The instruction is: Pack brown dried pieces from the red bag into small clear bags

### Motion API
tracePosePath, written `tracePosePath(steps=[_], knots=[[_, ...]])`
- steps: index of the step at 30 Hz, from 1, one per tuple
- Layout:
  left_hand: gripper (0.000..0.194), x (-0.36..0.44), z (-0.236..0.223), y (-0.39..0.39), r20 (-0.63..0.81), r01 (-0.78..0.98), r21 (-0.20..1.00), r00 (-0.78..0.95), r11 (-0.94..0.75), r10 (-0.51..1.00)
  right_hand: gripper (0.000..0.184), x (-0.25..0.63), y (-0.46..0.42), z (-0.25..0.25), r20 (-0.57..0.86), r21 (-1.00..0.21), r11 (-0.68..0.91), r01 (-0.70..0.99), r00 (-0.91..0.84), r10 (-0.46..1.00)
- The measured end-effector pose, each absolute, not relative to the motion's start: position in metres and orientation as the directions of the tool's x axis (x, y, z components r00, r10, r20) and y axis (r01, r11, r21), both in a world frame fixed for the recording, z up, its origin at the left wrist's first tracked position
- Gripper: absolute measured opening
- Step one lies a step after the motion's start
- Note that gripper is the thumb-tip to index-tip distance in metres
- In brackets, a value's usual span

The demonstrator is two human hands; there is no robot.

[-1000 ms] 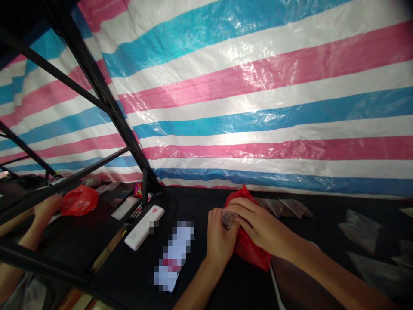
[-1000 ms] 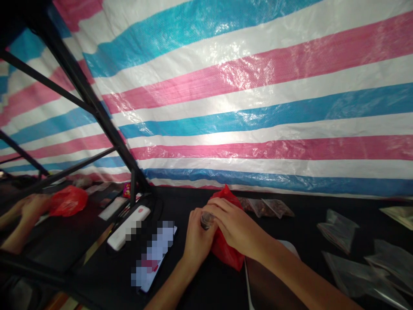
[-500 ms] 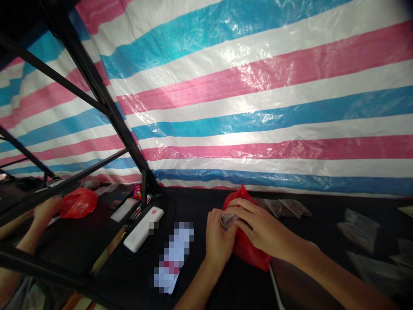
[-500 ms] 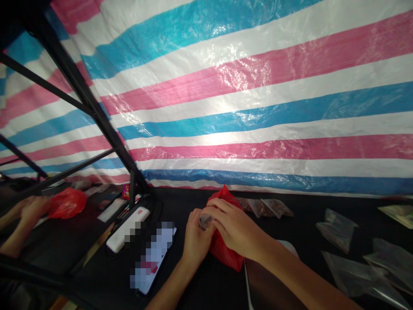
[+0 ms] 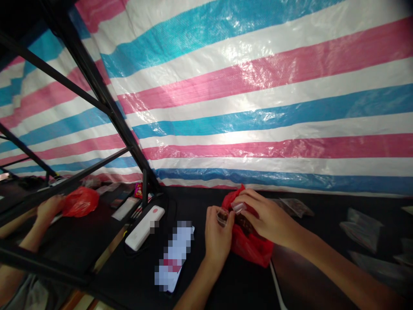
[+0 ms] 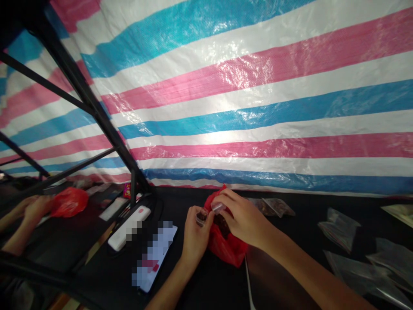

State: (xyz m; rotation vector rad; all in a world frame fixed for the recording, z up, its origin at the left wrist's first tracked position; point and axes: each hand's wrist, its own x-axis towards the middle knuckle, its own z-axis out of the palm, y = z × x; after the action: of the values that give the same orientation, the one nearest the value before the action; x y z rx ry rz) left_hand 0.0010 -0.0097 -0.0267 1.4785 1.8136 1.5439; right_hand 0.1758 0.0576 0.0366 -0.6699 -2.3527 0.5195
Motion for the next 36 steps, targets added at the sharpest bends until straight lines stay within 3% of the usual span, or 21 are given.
tracePosePath(steps=[4,10,15,24,32,36], knots=[[0.017,-0.004,-0.031,-0.007,0.308,0.52,0.854,-0.444,-0.038,0.842,0.022,0.179,0.064,0.024,0.266,-0.464,0.771,0.436,-0.762,0.591],[0.019,-0.012,-0.045,0.0,0.122,0.404,0.915,-0.292,0.007,0.949,0.025,0.184,0.069,0.014,0.189,-0.334,0.762,0.556,-0.752,0.631],[0.019,-0.01,-0.047,0.002,0.171,0.336,0.939,-0.272,-0.073,0.947,0.038,0.188,0.069,0.01,0.085,-0.287,0.74,0.609,-0.753,0.653],[0.018,-0.005,-0.04,0.005,0.102,0.002,0.994,-0.305,-0.107,0.947,0.035,0.178,0.062,0.007,0.109,-0.335,0.742,0.581,-0.758,0.643],[0.016,-0.005,-0.041,0.007,0.022,-0.061,0.997,-0.331,-0.045,0.943,0.028,0.173,0.059,0.008,0.129,-0.4,0.707,0.583,-0.728,0.673],[0.015,-0.005,-0.039,0.007,0.052,-0.028,0.997,-0.351,-0.066,0.935,0.029,0.177,0.061,0.01,0.146,-0.377,0.701,0.606,-0.708,0.691]])
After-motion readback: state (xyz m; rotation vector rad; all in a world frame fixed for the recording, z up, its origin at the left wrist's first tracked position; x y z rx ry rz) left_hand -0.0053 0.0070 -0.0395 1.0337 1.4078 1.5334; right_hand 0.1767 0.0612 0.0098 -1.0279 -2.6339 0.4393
